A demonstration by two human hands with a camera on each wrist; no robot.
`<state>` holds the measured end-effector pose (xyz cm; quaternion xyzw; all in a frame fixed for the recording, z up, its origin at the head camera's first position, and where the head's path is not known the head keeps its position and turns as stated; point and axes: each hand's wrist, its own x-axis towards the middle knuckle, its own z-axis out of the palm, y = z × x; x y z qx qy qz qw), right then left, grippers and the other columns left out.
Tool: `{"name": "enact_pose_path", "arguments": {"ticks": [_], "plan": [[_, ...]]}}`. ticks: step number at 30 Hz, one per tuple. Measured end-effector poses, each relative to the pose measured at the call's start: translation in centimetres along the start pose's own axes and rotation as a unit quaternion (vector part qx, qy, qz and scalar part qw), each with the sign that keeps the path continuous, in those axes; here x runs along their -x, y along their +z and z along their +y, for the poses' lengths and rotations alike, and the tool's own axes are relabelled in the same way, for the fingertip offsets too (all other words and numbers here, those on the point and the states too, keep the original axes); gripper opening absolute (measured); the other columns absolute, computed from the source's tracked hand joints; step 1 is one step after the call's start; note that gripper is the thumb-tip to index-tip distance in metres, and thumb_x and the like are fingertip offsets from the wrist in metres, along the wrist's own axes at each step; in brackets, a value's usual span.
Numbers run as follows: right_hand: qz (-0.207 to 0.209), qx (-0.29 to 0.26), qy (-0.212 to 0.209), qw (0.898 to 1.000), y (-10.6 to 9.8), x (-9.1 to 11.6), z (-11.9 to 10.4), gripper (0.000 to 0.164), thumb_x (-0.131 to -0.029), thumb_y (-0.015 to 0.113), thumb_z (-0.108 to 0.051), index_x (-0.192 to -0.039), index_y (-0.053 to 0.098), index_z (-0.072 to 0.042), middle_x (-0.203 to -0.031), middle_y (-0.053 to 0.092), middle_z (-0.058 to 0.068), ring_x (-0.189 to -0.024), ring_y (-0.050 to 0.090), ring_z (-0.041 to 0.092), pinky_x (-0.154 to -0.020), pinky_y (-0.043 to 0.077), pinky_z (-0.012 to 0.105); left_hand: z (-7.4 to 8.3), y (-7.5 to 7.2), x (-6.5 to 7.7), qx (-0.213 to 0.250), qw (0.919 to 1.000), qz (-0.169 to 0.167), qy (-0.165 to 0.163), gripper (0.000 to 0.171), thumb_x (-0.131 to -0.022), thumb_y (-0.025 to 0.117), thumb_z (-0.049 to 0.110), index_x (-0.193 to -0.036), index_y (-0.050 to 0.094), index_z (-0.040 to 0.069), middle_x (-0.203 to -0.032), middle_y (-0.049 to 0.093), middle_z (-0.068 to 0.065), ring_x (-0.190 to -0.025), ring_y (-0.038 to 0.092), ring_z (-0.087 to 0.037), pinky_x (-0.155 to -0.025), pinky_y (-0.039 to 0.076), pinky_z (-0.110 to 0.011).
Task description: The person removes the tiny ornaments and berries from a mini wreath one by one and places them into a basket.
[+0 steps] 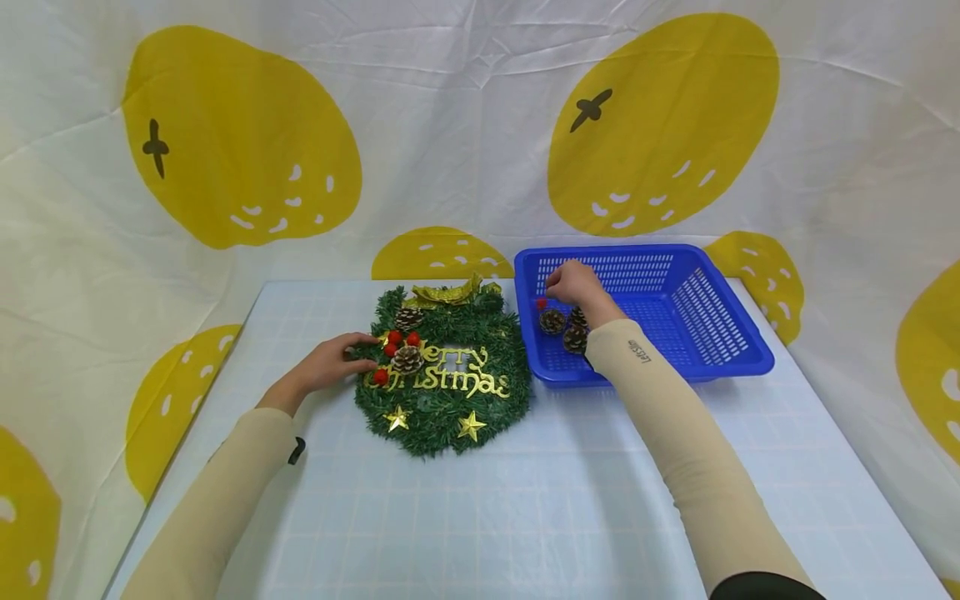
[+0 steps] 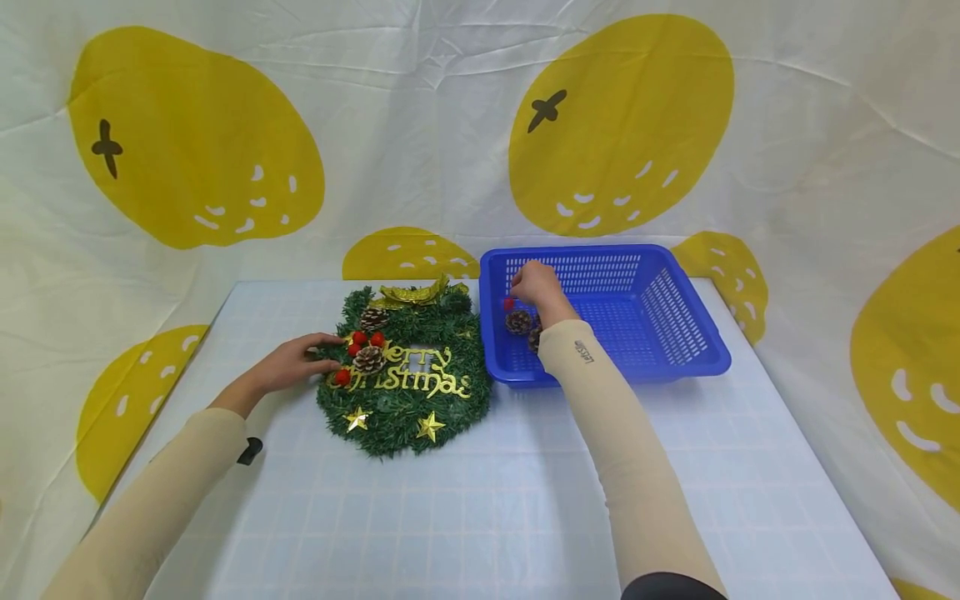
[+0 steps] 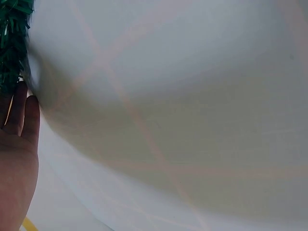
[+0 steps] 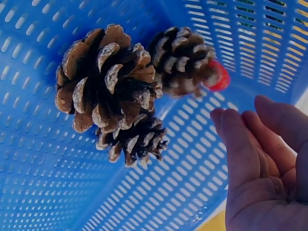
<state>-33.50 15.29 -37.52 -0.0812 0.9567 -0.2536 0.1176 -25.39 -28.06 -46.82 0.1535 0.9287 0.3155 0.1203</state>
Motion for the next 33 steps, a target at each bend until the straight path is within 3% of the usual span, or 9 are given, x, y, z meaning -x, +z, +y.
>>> {"name": "enact_pose_path", "arguments": {"ticks": [5, 8, 14, 22, 26, 33], "plan": [[0.007, -0.004, -0.001, 1.000, 0.0, -0.2, 0.2, 0.038, -0.095, 0.059, -0.011, -0.129, 0.061, 0.004, -0.129, 0.061, 0.022, -0.118, 0.056, 0.038, -0.102, 0.044, 0.046, 0.0, 0.0, 0.1, 0.001, 1.0000, 0.000, 0.002, 0.057, -0.094, 0.066, 0.039, -0.140, 0.052, 0.009, -0.148, 0.042, -0.022, -0.128, 0.045, -0.044, -0.102, 0.039, -0.059], [0.012, -0.035, 0.008, 0.999, -0.1, -0.1, 0.0, 0.041, -0.097, 0.059, -0.014, -0.134, 0.057, 0.003, -0.133, 0.058, 0.021, -0.116, 0.058, 0.036, -0.100, 0.046, 0.046, 0.0, 0.0, 0.1, 0.000, 1.0000, 0.000, 0.002, 0.056, -0.094, 0.066, 0.038, -0.141, 0.052, 0.009, -0.148, 0.041, -0.022, -0.128, 0.045, -0.045, -0.102, 0.039, -0.059], [0.047, -0.082, -0.004, 0.996, -0.6, 0.5, -0.9, 0.049, -0.097, 0.060, -0.025, -0.139, 0.054, -0.002, -0.138, 0.055, 0.017, -0.127, 0.049, 0.036, -0.102, 0.044, 0.047, 0.0, 0.1, -0.1, 0.001, 1.0000, 0.001, 0.001, 0.056, -0.094, 0.066, 0.037, -0.141, 0.052, 0.009, -0.148, 0.042, -0.021, -0.128, 0.045, -0.044, -0.103, 0.039, -0.059], [0.092, -0.165, -0.045, 0.981, -0.6, 2.1, -4.2, 0.049, -0.096, 0.065, -0.023, -0.140, 0.054, -0.005, -0.138, 0.056, 0.014, -0.127, 0.051, 0.028, -0.103, 0.043, 0.044, -0.2, 0.0, -0.2, 0.004, 1.0000, -0.001, -0.001, 0.057, -0.093, 0.067, 0.039, -0.141, 0.052, 0.011, -0.148, 0.042, -0.020, -0.129, 0.045, -0.043, -0.103, 0.039, -0.058], [0.084, -0.177, -0.070, 0.978, 0.1, 3.2, -6.1, 0.050, -0.096, 0.065, -0.027, -0.141, 0.053, -0.009, -0.139, 0.056, 0.010, -0.124, 0.054, 0.025, -0.100, 0.046, 0.042, -0.3, 0.0, -0.2, 0.004, 1.0000, -0.002, -0.003, 0.058, -0.093, 0.067, 0.040, -0.141, 0.052, 0.012, -0.148, 0.042, -0.019, -0.130, 0.044, -0.043, -0.103, 0.039, -0.058], [0.037, -0.183, -0.111, 0.976, 1.7, 4.8, -9.0, 0.057, -0.095, 0.066, -0.033, -0.146, 0.048, -0.013, -0.143, 0.053, 0.004, -0.127, 0.053, 0.021, -0.100, 0.047, 0.040, -0.3, 0.0, -0.2, 0.003, 1.0000, 0.001, -0.003, 0.058, -0.093, 0.067, 0.039, -0.141, 0.052, 0.011, -0.148, 0.043, -0.019, -0.131, 0.043, -0.042, -0.103, 0.038, -0.058]]}}
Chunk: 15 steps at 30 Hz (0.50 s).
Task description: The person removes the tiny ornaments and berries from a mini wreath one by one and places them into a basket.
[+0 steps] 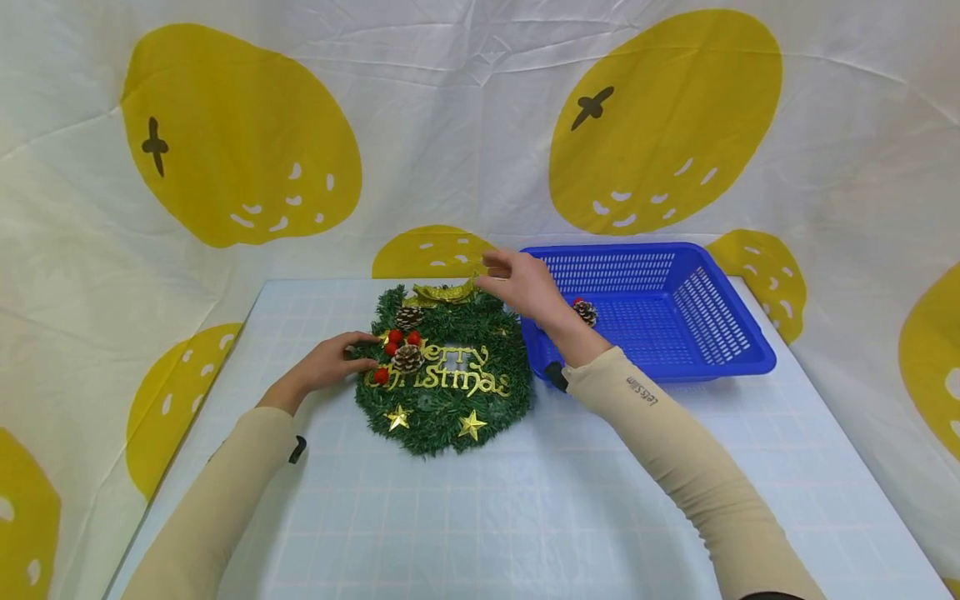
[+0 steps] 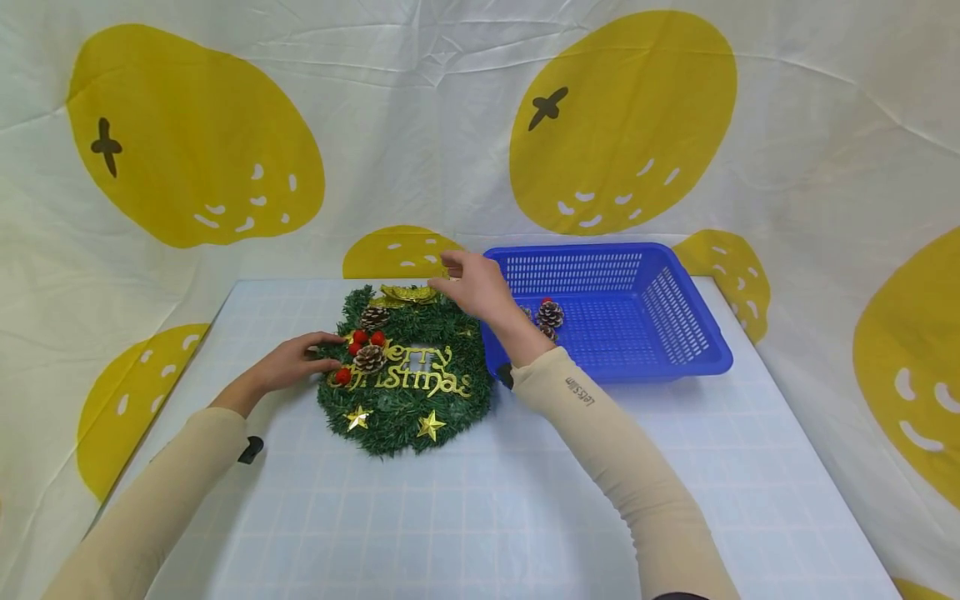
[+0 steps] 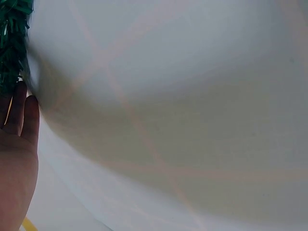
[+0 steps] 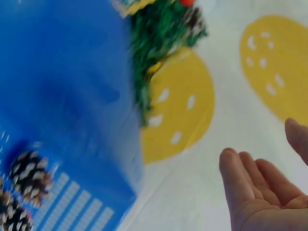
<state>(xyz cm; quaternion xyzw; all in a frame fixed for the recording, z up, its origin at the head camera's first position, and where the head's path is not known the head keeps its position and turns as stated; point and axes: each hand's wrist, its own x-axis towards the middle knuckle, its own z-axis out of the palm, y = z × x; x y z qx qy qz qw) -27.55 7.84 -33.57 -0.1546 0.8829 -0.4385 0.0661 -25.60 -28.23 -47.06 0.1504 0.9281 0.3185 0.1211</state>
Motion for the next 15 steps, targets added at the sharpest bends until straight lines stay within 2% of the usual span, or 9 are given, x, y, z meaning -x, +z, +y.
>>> {"name": "enact_pose_path", "arguments": {"ticks": [7, 15], "plan": [[-0.025, 0.010, -0.022, 0.999, 2.7, 0.9, -1.3, 0.058, -0.094, 0.068, -0.034, -0.144, 0.050, -0.012, -0.141, 0.055, 0.005, -0.125, 0.055, 0.022, -0.099, 0.048, 0.040, -0.2, 0.1, 0.0, -0.005, 1.0000, 0.000, 0.000, 0.058, -0.093, 0.066, 0.041, -0.142, 0.051, 0.012, -0.148, 0.042, -0.019, -0.132, 0.042, -0.042, -0.104, 0.037, -0.059], [-0.059, -0.003, -0.030, 0.998, 6.2, 1.4, -0.9, 0.062, -0.094, 0.067, -0.033, -0.148, 0.044, -0.012, -0.146, 0.049, 0.007, -0.130, 0.050, 0.024, -0.102, 0.046, 0.040, -0.1, 0.0, 0.1, -0.005, 1.0000, 0.001, 0.002, 0.058, -0.094, 0.066, 0.040, -0.142, 0.051, 0.011, -0.148, 0.043, -0.020, -0.130, 0.043, -0.043, -0.104, 0.037, -0.059]]}}
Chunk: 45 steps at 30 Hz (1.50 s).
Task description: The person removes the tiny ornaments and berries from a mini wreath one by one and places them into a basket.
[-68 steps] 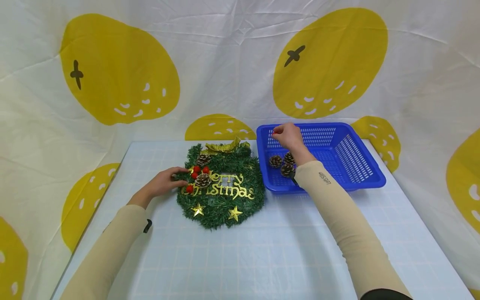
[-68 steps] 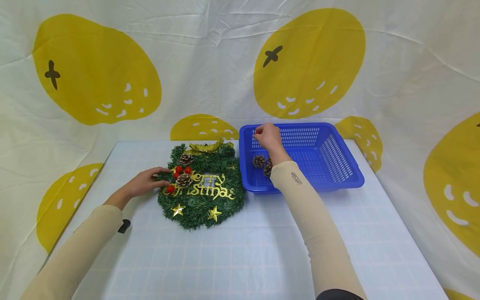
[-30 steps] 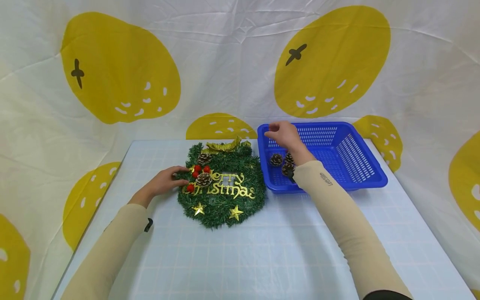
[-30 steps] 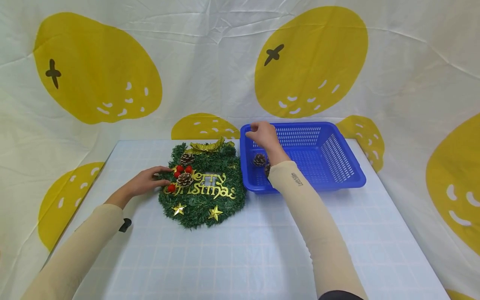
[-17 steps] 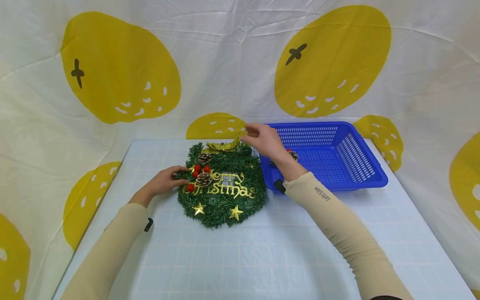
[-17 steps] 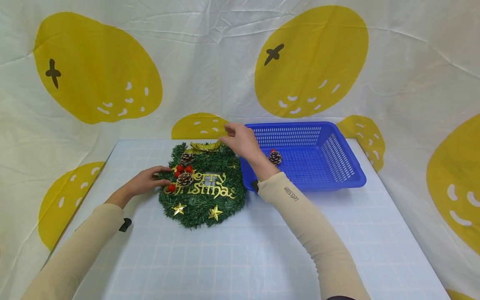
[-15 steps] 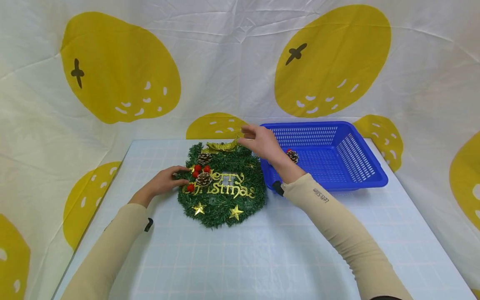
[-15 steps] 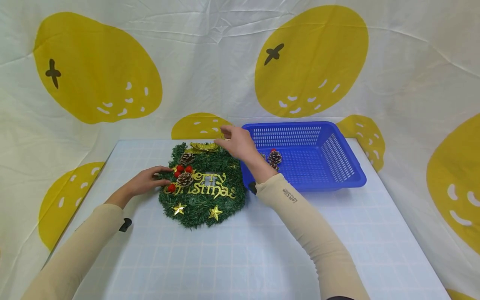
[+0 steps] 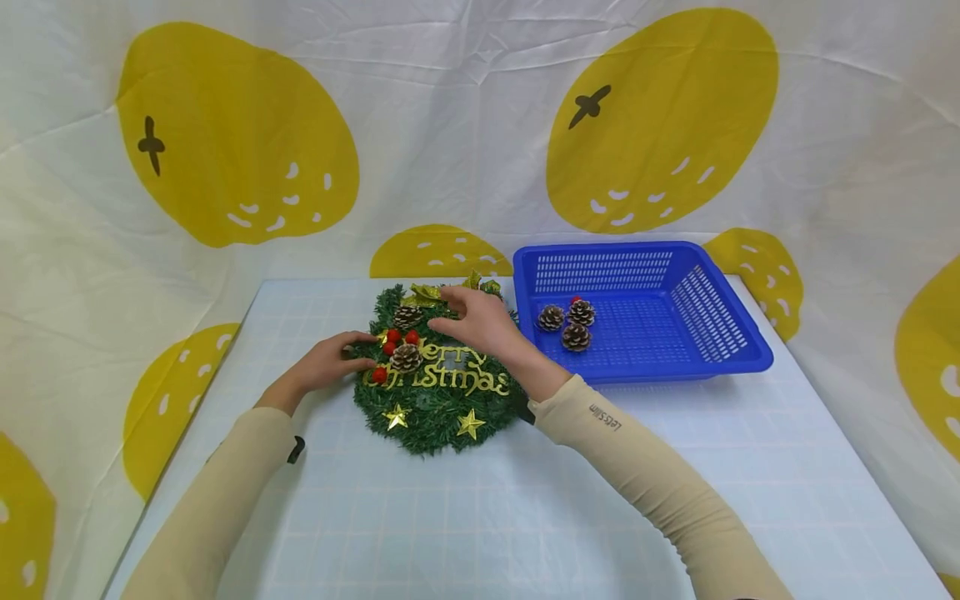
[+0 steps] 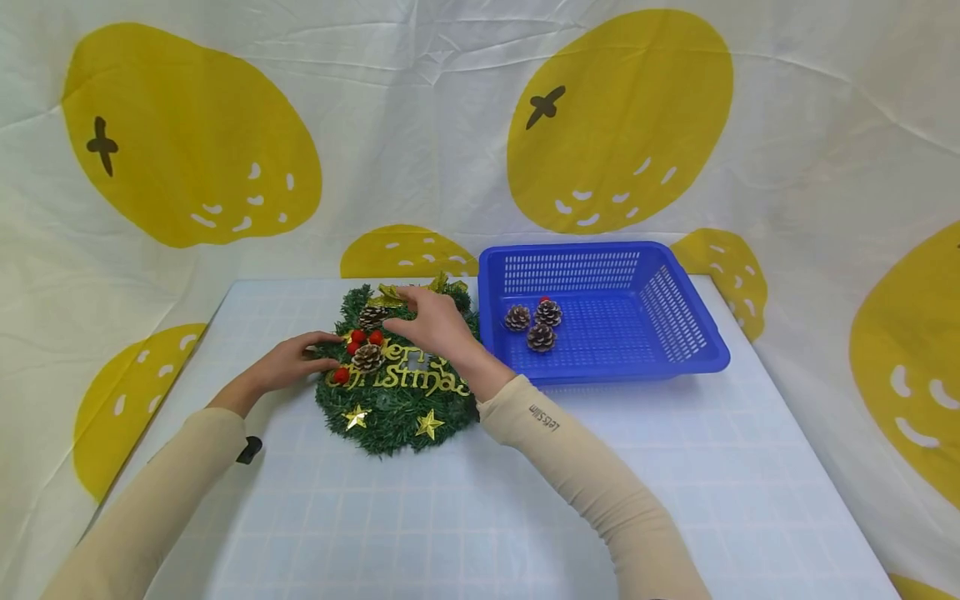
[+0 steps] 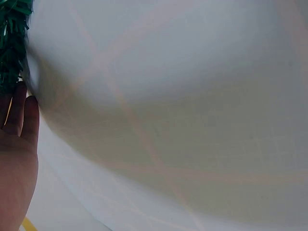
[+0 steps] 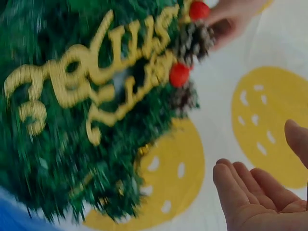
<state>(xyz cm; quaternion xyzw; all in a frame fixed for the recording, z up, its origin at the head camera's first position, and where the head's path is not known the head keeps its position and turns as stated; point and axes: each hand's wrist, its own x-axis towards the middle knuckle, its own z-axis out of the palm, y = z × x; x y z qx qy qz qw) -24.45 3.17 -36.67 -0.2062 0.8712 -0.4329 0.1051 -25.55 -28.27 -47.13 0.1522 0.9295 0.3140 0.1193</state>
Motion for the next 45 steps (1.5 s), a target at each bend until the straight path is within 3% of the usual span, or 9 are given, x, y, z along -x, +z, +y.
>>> {"name": "enact_pose_path", "arguments": {"ticks": [9, 12, 14, 16, 19, 22, 36, 45], "plan": [[-0.025, 0.024, 0.009, 0.999, 3.9, -0.3, 1.2, 0.073, -0.093, 0.068, -0.037, -0.154, 0.033, -0.018, -0.149, 0.045, 0.009, -0.130, 0.050, 0.026, -0.098, 0.048, 0.043, -0.1, -0.1, -0.1, 0.004, 1.0000, 0.003, -0.004, 0.057, -0.093, 0.067, 0.039, -0.141, 0.052, 0.012, -0.147, 0.044, -0.019, -0.128, 0.046, -0.042, -0.103, 0.038, -0.059], [-0.028, 0.029, 0.015, 0.999, 5.0, -0.4, 1.6, 0.076, -0.093, 0.068, -0.039, -0.155, 0.030, -0.018, -0.118, 0.066, 0.015, -0.089, 0.066, 0.024, -0.083, 0.053, 0.037, -0.1, 0.0, -0.1, 0.006, 1.0000, 0.003, -0.005, 0.058, -0.093, 0.067, 0.040, -0.141, 0.052, 0.012, -0.147, 0.044, -0.019, -0.128, 0.046, -0.042, -0.103, 0.038, -0.059], [-0.028, 0.033, 0.016, 0.999, 5.7, -0.5, 1.8, 0.076, -0.093, 0.067, -0.038, -0.155, 0.029, -0.017, -0.093, 0.068, 0.018, -0.061, 0.058, 0.024, -0.072, 0.052, 0.037, 0.0, 0.0, -0.1, 0.007, 1.0000, 0.002, -0.005, 0.059, -0.093, 0.066, 0.041, -0.141, 0.052, 0.012, -0.147, 0.043, -0.020, -0.129, 0.045, -0.043, -0.103, 0.038, -0.059], [-0.024, 0.039, 0.017, 0.999, 6.4, -0.6, 2.0, 0.075, -0.093, 0.068, -0.036, -0.155, 0.030, -0.016, -0.091, 0.068, 0.018, -0.053, 0.053, 0.024, -0.071, 0.051, 0.037, 0.0, 0.1, -0.1, 0.006, 1.0000, 0.002, -0.004, 0.060, -0.093, 0.066, 0.043, -0.141, 0.052, 0.012, -0.148, 0.043, -0.020, -0.130, 0.044, -0.043, -0.103, 0.038, -0.059], [-0.015, 0.059, 0.017, 0.998, 7.2, -0.7, 2.1, 0.074, -0.093, 0.069, -0.035, -0.154, 0.032, -0.015, -0.126, 0.063, 0.013, -0.086, 0.066, 0.025, -0.084, 0.052, 0.041, 0.0, 0.1, -0.1, 0.005, 1.0000, 0.002, -0.005, 0.061, -0.093, 0.065, 0.044, -0.142, 0.051, 0.012, -0.148, 0.042, -0.020, -0.130, 0.044, -0.042, -0.104, 0.038, -0.059], [-0.004, 0.083, 0.021, 0.996, 7.8, -0.9, 2.1, 0.072, -0.093, 0.069, -0.035, -0.153, 0.035, -0.015, -0.146, 0.050, 0.008, -0.120, 0.057, 0.027, -0.095, 0.049, 0.041, 0.0, 0.1, -0.1, 0.005, 1.0000, 0.002, -0.008, 0.060, -0.093, 0.066, 0.043, -0.142, 0.051, 0.012, -0.148, 0.042, -0.019, -0.131, 0.043, -0.042, -0.104, 0.038, -0.059], [-0.006, 0.121, 0.016, 0.993, 8.9, -0.9, 2.1, 0.063, -0.093, 0.068, -0.035, -0.146, 0.047, -0.011, -0.152, 0.041, 0.012, -0.131, 0.048, 0.031, -0.100, 0.047, 0.041, 0.1, 0.1, 0.1, 0.006, 0.9999, 0.001, -0.013, 0.059, -0.094, 0.065, 0.041, -0.142, 0.051, 0.012, -0.148, 0.042, -0.020, -0.132, 0.041, -0.043, -0.104, 0.037, -0.060], [0.001, 0.162, -0.020, 0.987, 9.0, -0.9, 2.0, 0.052, -0.093, 0.068, -0.034, -0.138, 0.057, -0.011, -0.150, 0.043, 0.013, -0.120, 0.058, 0.028, -0.096, 0.050, 0.038, 0.1, 0.1, 0.0, 0.004, 0.9999, 0.003, -0.013, 0.059, -0.093, 0.066, 0.043, -0.141, 0.052, 0.012, -0.148, 0.043, -0.019, -0.132, 0.042, -0.043, -0.104, 0.037, -0.059]]}}
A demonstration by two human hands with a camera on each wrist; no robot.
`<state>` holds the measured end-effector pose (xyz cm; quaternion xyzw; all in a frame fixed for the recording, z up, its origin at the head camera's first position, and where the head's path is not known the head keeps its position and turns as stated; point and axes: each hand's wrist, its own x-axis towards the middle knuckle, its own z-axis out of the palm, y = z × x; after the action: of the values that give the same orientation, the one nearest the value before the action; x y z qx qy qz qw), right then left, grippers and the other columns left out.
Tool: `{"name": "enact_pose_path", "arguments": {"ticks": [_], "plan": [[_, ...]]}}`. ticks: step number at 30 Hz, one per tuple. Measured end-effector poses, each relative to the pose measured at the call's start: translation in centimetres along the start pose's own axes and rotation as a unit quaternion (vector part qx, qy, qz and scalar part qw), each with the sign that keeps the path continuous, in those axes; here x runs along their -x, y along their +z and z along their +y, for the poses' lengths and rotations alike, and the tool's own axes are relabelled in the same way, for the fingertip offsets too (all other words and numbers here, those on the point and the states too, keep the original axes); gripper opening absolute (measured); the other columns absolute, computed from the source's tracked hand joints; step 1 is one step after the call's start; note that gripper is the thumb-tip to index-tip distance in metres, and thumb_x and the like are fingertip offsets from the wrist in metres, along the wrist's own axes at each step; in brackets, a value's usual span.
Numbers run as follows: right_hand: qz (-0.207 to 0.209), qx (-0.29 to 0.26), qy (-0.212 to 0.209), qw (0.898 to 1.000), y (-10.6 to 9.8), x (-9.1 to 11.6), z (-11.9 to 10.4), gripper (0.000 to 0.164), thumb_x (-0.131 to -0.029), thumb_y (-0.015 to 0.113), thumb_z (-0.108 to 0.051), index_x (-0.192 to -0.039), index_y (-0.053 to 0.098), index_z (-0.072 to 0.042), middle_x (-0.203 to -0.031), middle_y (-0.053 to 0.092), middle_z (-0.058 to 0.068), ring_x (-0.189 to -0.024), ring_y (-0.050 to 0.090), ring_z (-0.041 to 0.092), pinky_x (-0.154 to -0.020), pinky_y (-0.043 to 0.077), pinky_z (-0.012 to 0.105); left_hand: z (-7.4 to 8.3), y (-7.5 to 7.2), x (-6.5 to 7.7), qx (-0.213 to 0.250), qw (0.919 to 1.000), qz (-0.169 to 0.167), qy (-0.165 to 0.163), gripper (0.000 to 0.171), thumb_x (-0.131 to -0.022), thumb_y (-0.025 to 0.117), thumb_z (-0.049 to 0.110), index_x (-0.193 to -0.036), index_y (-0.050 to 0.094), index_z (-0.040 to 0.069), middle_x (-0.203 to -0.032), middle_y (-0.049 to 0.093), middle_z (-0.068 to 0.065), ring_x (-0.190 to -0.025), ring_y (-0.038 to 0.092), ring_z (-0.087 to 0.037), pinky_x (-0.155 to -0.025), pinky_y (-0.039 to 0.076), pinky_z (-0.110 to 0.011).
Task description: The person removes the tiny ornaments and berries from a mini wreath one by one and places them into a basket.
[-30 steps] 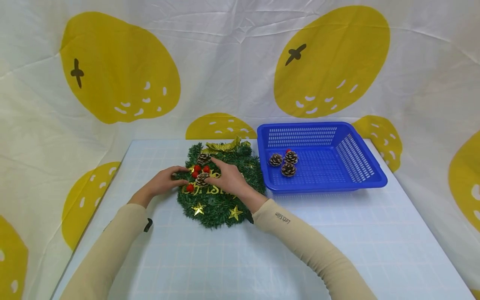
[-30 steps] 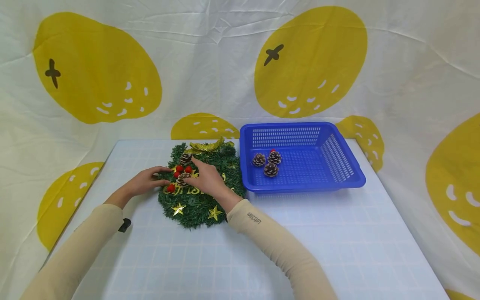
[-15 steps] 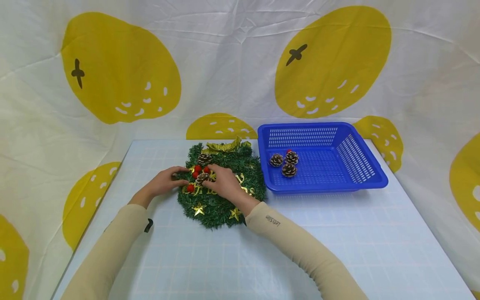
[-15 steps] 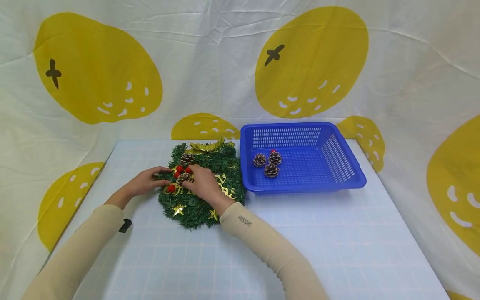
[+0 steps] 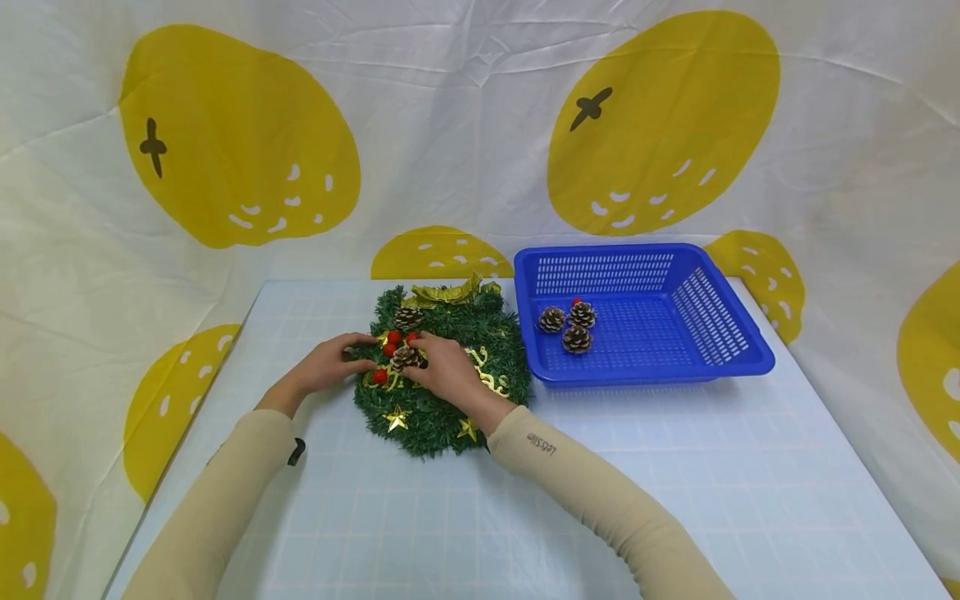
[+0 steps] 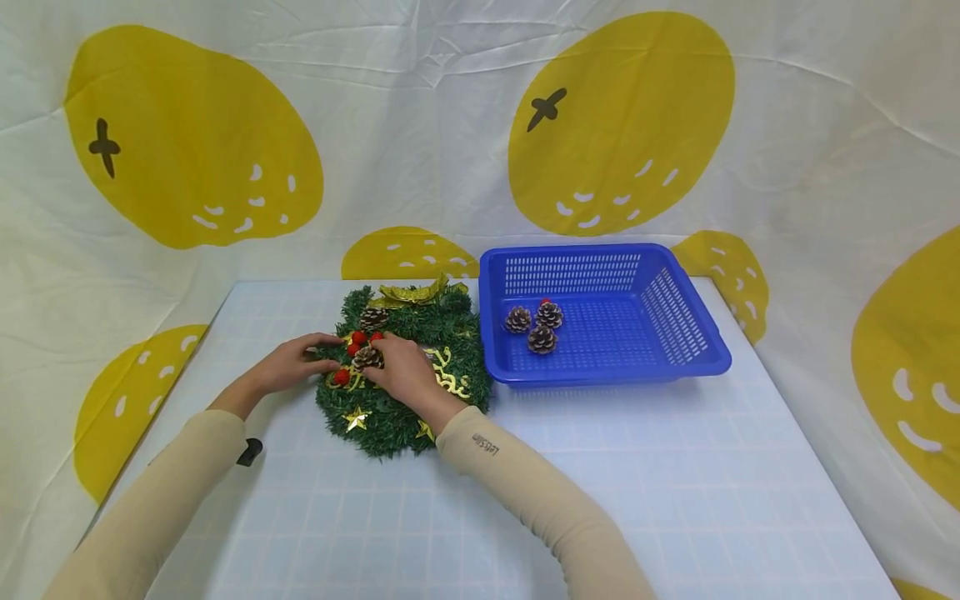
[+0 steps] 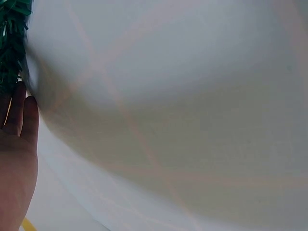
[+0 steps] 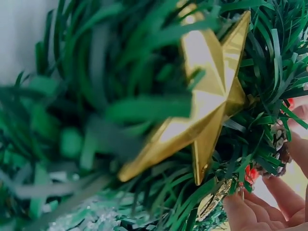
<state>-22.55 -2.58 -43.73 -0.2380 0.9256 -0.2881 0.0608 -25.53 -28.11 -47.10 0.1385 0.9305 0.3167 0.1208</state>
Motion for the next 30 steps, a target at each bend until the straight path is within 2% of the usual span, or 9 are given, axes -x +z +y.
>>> {"name": "enact_pose_path", "arguments": {"ticks": [5, 14, 16, 18, 21, 24, 27, 28, 30], "plan": [[0.005, -0.005, -0.003, 1.000, 0.0, -0.1, 0.0, 0.051, -0.093, 0.069, -0.033, -0.137, 0.058, -0.010, -0.149, 0.044, 0.013, -0.127, 0.053, 0.028, -0.100, 0.048, 0.038, 0.0, -0.1, -0.1, -0.001, 1.0000, 0.001, 0.003, 0.058, -0.093, 0.066, 0.043, -0.141, 0.052, 0.013, -0.147, 0.044, -0.018, -0.131, 0.043, -0.042, -0.104, 0.037, -0.059], [-0.004, -0.040, 0.022, 0.999, -0.3, 0.0, 0.0, 0.053, -0.094, 0.068, -0.032, -0.141, 0.053, -0.012, -0.152, 0.040, 0.012, -0.130, 0.050, 0.029, -0.099, 0.047, 0.035, -0.2, 0.0, 0.0, 0.001, 1.0000, 0.002, 0.008, 0.059, -0.093, 0.065, 0.043, -0.141, 0.052, 0.012, -0.147, 0.043, -0.019, -0.130, 0.044, -0.043, -0.103, 0.038, -0.059], [0.000, -0.052, 0.027, 0.998, -0.6, 0.0, 0.1, 0.052, -0.094, 0.067, -0.031, -0.140, 0.053, -0.013, -0.146, 0.048, 0.011, -0.116, 0.060, 0.027, -0.091, 0.050, 0.035, -0.3, 0.1, 0.0, 0.001, 1.0000, 0.002, 0.008, 0.059, -0.093, 0.065, 0.043, -0.141, 0.052, 0.012, -0.147, 0.043, -0.019, -0.129, 0.045, -0.042, -0.103, 0.039, -0.059], [0.003, -0.069, 0.033, 0.997, -1.0, 0.0, 0.1, 0.051, -0.095, 0.067, -0.029, -0.141, 0.052, -0.013, -0.134, 0.059, 0.011, -0.093, 0.066, 0.022, -0.079, 0.051, 0.035, -0.4, 0.1, 0.0, 0.002, 0.9999, 0.002, 0.011, 0.060, -0.093, 0.065, 0.044, -0.142, 0.051, 0.012, -0.147, 0.044, -0.019, -0.129, 0.045, -0.043, -0.103, 0.039, -0.059], [0.010, -0.099, 0.041, 0.994, -1.5, -0.1, 0.3, 0.051, -0.096, 0.066, -0.027, -0.142, 0.050, -0.011, -0.114, 0.068, 0.010, -0.056, 0.054, 0.015, -0.064, 0.047, 0.035, -0.3, 0.0, 0.0, 0.004, 0.9999, 0.000, 0.014, 0.060, -0.093, 0.066, 0.041, -0.142, 0.051, 0.010, -0.147, 0.044, -0.020, -0.129, 0.046, -0.042, -0.103, 0.038, -0.058], [0.020, -0.120, 0.043, 0.992, -2.1, -0.3, 0.5, 0.052, -0.097, 0.065, -0.025, -0.143, 0.047, -0.010, -0.118, 0.066, 0.011, -0.061, 0.056, 0.016, -0.068, 0.047, 0.036, -0.3, 0.0, 0.0, 0.006, 0.9999, -0.002, 0.013, 0.059, -0.093, 0.067, 0.039, -0.142, 0.051, 0.009, -0.146, 0.045, -0.019, -0.129, 0.046, -0.042, -0.103, 0.039, -0.058], [0.037, -0.118, 0.044, 0.991, -2.7, -0.5, 0.7, 0.052, -0.097, 0.064, -0.023, -0.143, 0.046, -0.009, -0.131, 0.059, 0.011, -0.078, 0.063, 0.023, -0.077, 0.048, 0.039, -0.2, 0.0, 0.0, 0.004, 0.9999, 0.001, 0.015, 0.059, -0.093, 0.067, 0.039, -0.141, 0.051, 0.009, -0.145, 0.046, -0.020, -0.130, 0.045, -0.042, -0.104, 0.038, -0.058], [0.042, -0.120, 0.046, 0.991, -3.0, -0.6, 0.7, 0.052, -0.097, 0.065, -0.023, -0.143, 0.046, -0.009, -0.136, 0.056, 0.011, -0.090, 0.064, 0.025, -0.082, 0.049, 0.040, -0.1, 0.0, 0.0, 0.003, 0.9999, 0.001, 0.016, 0.059, -0.093, 0.067, 0.039, -0.141, 0.051, 0.008, -0.145, 0.046, -0.020, -0.129, 0.045, -0.043, -0.104, 0.038, -0.058], [0.051, -0.118, 0.049, 0.990, -3.6, -0.8, 0.8, 0.053, -0.097, 0.064, -0.023, -0.144, 0.046, -0.009, -0.136, 0.056, 0.010, -0.097, 0.064, 0.026, -0.086, 0.049, 0.040, -0.1, 0.0, 0.0, 0.002, 0.9998, 0.003, 0.018, 0.058, -0.093, 0.067, 0.038, -0.141, 0.052, 0.008, -0.145, 0.046, -0.021, -0.129, 0.045, -0.043, -0.104, 0.038, -0.058]]}}
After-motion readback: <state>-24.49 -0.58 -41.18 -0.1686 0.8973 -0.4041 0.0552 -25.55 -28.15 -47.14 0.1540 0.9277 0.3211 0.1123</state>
